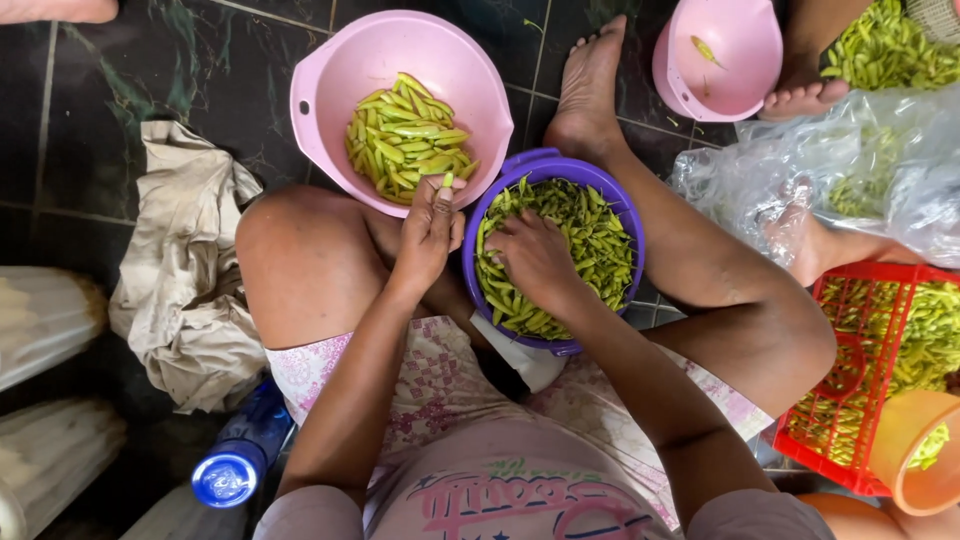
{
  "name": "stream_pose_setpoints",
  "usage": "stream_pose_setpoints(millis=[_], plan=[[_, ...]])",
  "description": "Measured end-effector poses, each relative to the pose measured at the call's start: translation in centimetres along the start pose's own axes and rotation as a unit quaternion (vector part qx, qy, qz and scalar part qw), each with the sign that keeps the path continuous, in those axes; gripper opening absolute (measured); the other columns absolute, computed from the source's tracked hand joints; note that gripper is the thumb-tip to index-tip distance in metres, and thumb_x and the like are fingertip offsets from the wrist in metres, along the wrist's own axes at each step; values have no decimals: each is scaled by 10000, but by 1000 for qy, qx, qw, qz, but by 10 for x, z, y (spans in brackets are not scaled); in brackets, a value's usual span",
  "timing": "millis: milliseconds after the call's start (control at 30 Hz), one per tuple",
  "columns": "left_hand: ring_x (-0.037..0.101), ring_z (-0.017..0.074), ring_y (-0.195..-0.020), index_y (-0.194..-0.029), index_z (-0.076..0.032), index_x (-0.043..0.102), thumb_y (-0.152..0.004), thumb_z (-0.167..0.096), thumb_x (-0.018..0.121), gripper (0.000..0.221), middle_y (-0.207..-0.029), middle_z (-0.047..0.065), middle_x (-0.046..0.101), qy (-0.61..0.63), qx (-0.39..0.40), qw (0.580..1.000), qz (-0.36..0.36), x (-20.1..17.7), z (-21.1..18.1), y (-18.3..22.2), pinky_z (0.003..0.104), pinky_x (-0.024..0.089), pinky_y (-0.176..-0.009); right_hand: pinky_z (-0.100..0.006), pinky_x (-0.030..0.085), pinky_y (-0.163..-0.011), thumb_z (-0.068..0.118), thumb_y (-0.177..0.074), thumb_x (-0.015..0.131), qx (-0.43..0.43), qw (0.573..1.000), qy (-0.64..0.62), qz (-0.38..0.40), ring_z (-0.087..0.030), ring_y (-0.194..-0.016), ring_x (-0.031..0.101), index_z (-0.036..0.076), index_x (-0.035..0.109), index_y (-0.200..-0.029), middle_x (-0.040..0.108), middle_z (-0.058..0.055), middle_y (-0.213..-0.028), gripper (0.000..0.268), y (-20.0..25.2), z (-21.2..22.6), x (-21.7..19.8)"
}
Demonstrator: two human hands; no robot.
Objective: A person sits on the floor and manually preps green beans by snapping off the stems and sorting them into bowls.
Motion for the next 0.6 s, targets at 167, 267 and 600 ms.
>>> stream_pose_setpoints(millis=[167, 267, 600], plan=[[411, 97, -443, -1541, -19, 294, -1164, -156, 214, 409, -526, 0, 485, 16, 15, 999, -48, -2, -25, 2, 187, 381, -525, -478, 603, -848, 145, -1025, 744, -3, 979, -161, -125, -311, -1017, 702, 132, 749, -1174, 696, -96, -1033, 149, 22, -24, -22], [428, 99, -459, -1623, -15, 223, -1164, -125, 261, 474, -541, 1, 503, 9, 12, 999, -47, 2, 0, 4, 190, 402, -531, -474, 627, -809, 110, -1048, 751, 53, 928, -306, -207, -338, -986, 741, 82, 716, -1274, 711, -189, -1054, 230, 43, -25, -53], [387, 44, -322, -1427, -75, 586, -1091, -151, 564, 345, -433, -1, 541, 9, -69, 994, 89, 31, -2, 16, 170, 324, -425, -444, 677, -770, 50, -1082, 693, 49, 843, -442, -303, -297, -951, 777, -28, 751, -1188, 768, -239, -968, 143, 34, -15, -28]])
Point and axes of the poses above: each hand's wrist, its own y-axis away from the middle knuckle, its own x-axis out of the palm, z = x × y, the point moved 1 cm from there along -y, towards the middle knuckle
